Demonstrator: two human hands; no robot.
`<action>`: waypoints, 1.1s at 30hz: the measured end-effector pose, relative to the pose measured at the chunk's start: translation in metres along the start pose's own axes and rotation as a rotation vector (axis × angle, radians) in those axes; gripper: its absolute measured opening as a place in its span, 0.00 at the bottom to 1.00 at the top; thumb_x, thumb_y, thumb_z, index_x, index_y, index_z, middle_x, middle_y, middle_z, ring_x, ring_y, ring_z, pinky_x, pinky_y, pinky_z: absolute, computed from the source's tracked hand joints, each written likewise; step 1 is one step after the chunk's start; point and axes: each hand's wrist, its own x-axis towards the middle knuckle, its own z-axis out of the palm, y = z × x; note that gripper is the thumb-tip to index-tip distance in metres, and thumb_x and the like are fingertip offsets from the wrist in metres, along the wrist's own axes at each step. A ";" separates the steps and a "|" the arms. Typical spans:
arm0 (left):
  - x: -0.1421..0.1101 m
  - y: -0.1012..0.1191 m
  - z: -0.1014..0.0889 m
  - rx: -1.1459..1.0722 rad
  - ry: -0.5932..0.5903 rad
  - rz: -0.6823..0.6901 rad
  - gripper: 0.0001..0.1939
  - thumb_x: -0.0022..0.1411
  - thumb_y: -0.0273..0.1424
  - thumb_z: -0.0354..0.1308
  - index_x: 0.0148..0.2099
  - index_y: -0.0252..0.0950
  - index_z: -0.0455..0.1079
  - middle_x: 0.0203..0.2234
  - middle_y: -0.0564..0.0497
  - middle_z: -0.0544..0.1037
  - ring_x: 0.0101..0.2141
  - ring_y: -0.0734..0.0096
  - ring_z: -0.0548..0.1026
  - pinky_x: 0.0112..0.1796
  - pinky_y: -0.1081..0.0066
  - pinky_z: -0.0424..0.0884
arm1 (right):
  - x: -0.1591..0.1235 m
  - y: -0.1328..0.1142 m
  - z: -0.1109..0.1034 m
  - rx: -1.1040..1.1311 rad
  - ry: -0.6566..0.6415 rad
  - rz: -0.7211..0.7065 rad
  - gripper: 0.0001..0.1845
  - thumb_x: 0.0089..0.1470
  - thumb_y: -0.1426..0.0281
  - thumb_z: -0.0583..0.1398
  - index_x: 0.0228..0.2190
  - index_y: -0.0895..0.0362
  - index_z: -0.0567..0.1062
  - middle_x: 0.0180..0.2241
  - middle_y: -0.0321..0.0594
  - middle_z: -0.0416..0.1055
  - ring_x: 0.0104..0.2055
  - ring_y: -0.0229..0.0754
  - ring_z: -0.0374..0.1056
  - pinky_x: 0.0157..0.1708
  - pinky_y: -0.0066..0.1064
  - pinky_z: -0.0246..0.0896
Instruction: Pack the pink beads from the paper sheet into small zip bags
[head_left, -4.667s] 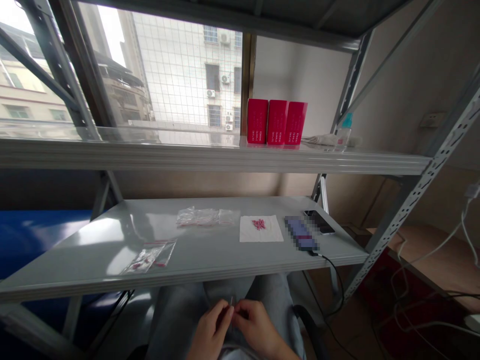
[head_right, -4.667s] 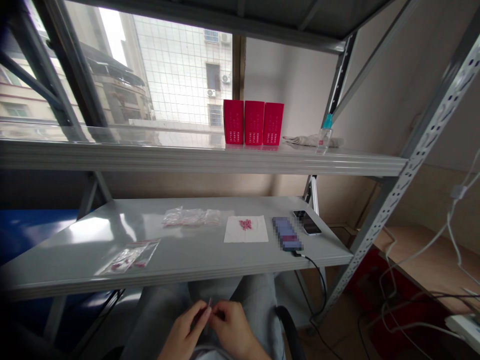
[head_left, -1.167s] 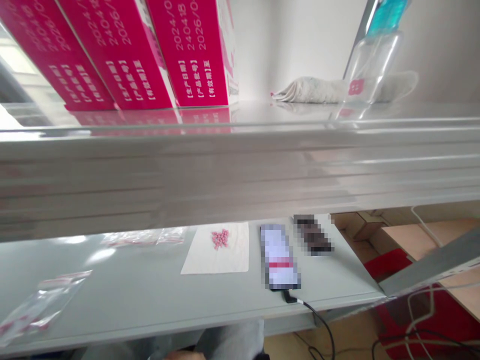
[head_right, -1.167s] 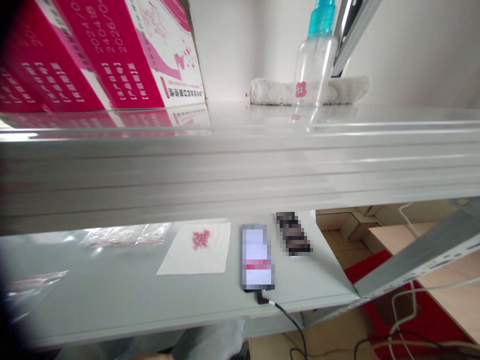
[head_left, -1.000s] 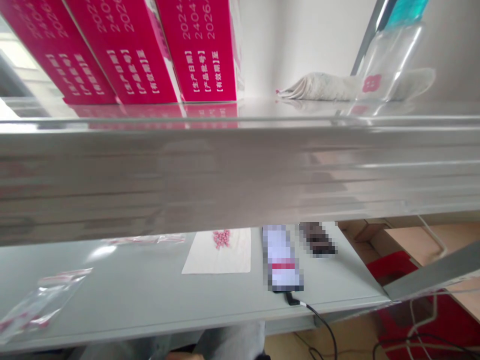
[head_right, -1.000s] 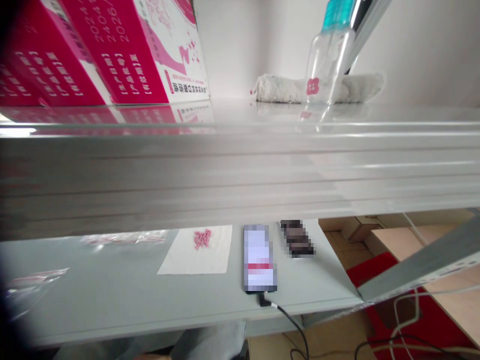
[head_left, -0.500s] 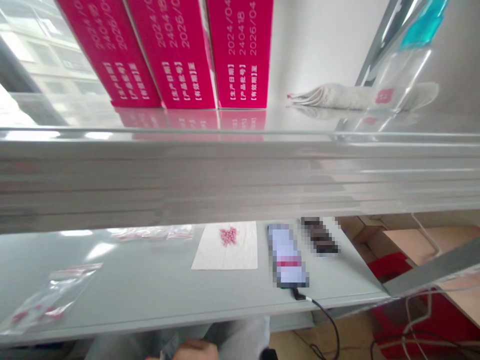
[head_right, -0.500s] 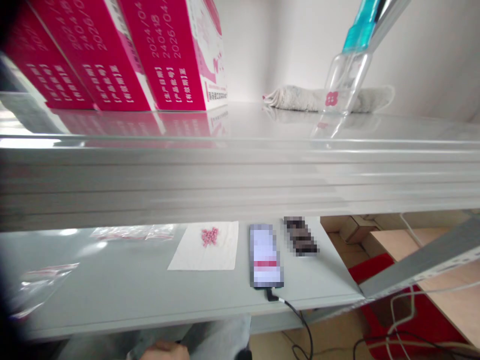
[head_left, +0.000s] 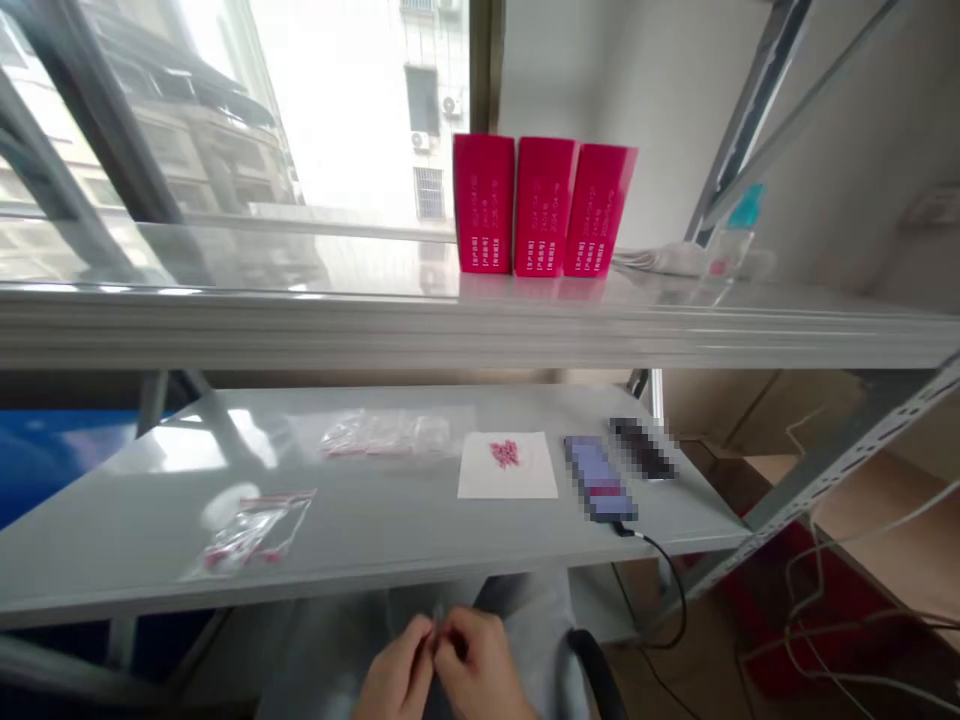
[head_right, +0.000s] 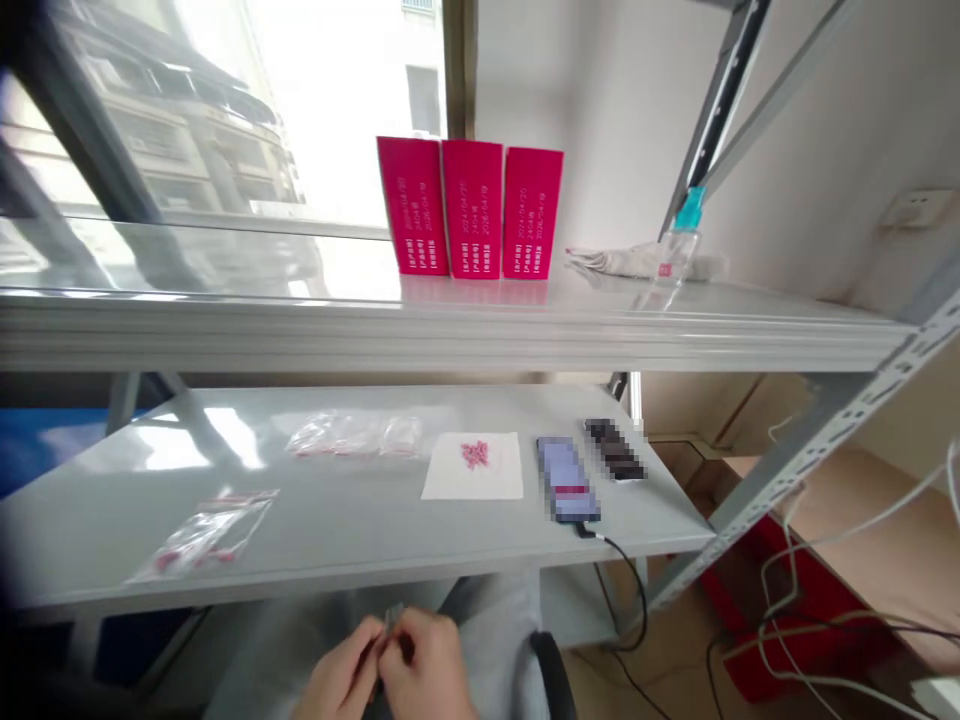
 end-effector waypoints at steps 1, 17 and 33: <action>0.000 0.001 0.002 0.015 -0.007 0.012 0.12 0.67 0.39 0.48 0.33 0.44 0.68 0.29 0.49 0.81 0.31 0.61 0.80 0.36 0.70 0.75 | -0.003 -0.002 0.002 -0.014 0.041 0.001 0.10 0.49 0.78 0.55 0.19 0.55 0.64 0.20 0.32 0.66 0.24 0.36 0.63 0.25 0.24 0.47; -0.011 0.006 -0.019 0.401 -0.155 -0.171 0.13 0.66 0.22 0.49 0.41 0.39 0.74 0.39 0.43 0.84 0.44 0.57 0.81 0.44 0.67 0.69 | -0.025 0.020 0.002 -0.363 -0.098 -0.230 0.13 0.52 0.82 0.55 0.33 0.53 0.73 0.29 0.35 0.74 0.30 0.39 0.72 0.30 0.24 0.55; -0.016 0.029 -0.036 0.179 -0.297 -0.019 0.12 0.68 0.33 0.49 0.35 0.39 0.71 0.35 0.48 0.79 0.40 0.61 0.76 0.41 0.68 0.67 | -0.029 -0.026 -0.024 -0.709 -0.184 -0.295 0.08 0.53 0.77 0.65 0.28 0.53 0.83 0.31 0.37 0.78 0.28 0.39 0.74 0.26 0.26 0.56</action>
